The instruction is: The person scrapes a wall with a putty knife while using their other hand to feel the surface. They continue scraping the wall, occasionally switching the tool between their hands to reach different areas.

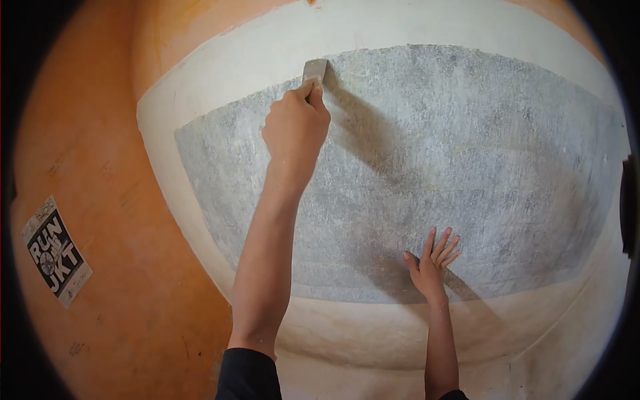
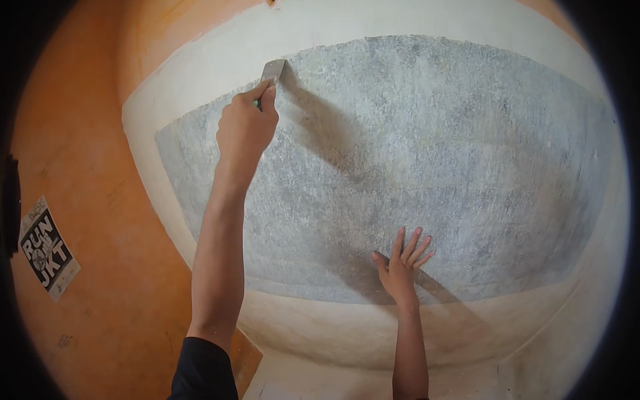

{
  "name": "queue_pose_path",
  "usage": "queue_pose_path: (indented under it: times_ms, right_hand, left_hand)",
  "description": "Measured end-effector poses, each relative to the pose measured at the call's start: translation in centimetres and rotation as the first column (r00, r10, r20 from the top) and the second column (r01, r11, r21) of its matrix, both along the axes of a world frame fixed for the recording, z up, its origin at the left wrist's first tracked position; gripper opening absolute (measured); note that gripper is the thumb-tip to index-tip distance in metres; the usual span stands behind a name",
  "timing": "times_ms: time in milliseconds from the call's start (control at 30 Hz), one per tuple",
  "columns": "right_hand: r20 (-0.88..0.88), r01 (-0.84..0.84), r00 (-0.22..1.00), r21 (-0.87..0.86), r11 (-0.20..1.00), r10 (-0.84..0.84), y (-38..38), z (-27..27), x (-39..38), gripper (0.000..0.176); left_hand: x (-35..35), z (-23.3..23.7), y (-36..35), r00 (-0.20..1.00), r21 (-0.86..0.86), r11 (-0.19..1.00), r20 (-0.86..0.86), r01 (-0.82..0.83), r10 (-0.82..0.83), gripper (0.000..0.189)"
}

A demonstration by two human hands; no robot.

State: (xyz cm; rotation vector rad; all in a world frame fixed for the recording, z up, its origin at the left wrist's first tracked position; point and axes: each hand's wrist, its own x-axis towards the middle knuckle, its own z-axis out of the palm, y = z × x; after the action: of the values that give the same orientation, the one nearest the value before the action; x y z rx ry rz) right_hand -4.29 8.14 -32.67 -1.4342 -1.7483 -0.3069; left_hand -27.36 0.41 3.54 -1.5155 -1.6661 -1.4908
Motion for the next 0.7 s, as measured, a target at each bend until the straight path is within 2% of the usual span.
queue_pose_path:
  times_ms: [200,267,400,533,600,700]
  right_hand:
    - [-0.014,-0.015,1.0,0.007,1.0,0.015,0.1,0.3,0.0,0.096]
    - [-0.038,-0.022,0.999,-0.068,0.997,0.019,-0.3,0.4,0.1,0.095]
    - [-0.002,-0.026,1.0,-0.06,0.998,0.026,-0.5,0.6,0.4,0.094]
    - [-0.038,-0.028,0.999,-0.142,0.99,0.023,-1.0,1.3,0.5,0.092]
    - [-0.028,-0.031,0.999,-0.175,0.984,0.027,-1.3,1.1,0.5,0.092]
    - [-0.043,-0.021,0.999,-0.135,0.991,0.016,-1.6,1.5,0.4,0.09]
  left_hand:
    - [0.1,0.2,-0.6,1.0,-0.005,1.0,-0.016,-0.008,0.008,0.034]
    - [0.4,0.3,-0.6,1.0,-0.04,0.999,0.005,-0.006,0.006,0.033]
    - [1.7,0.7,-0.8,0.999,-0.02,1.0,0.03,-0.022,0.022,0.034]
    - [1.3,0.9,-0.6,1.0,-0.019,1.0,-0.012,-0.002,0.002,0.035]
    - [1.4,0.8,-0.6,1.0,-0.001,1.0,0.025,0.017,-0.017,0.035]
    - [1.2,0.2,-0.7,1.0,-0.019,1.0,-0.009,0.002,-0.002,0.036]
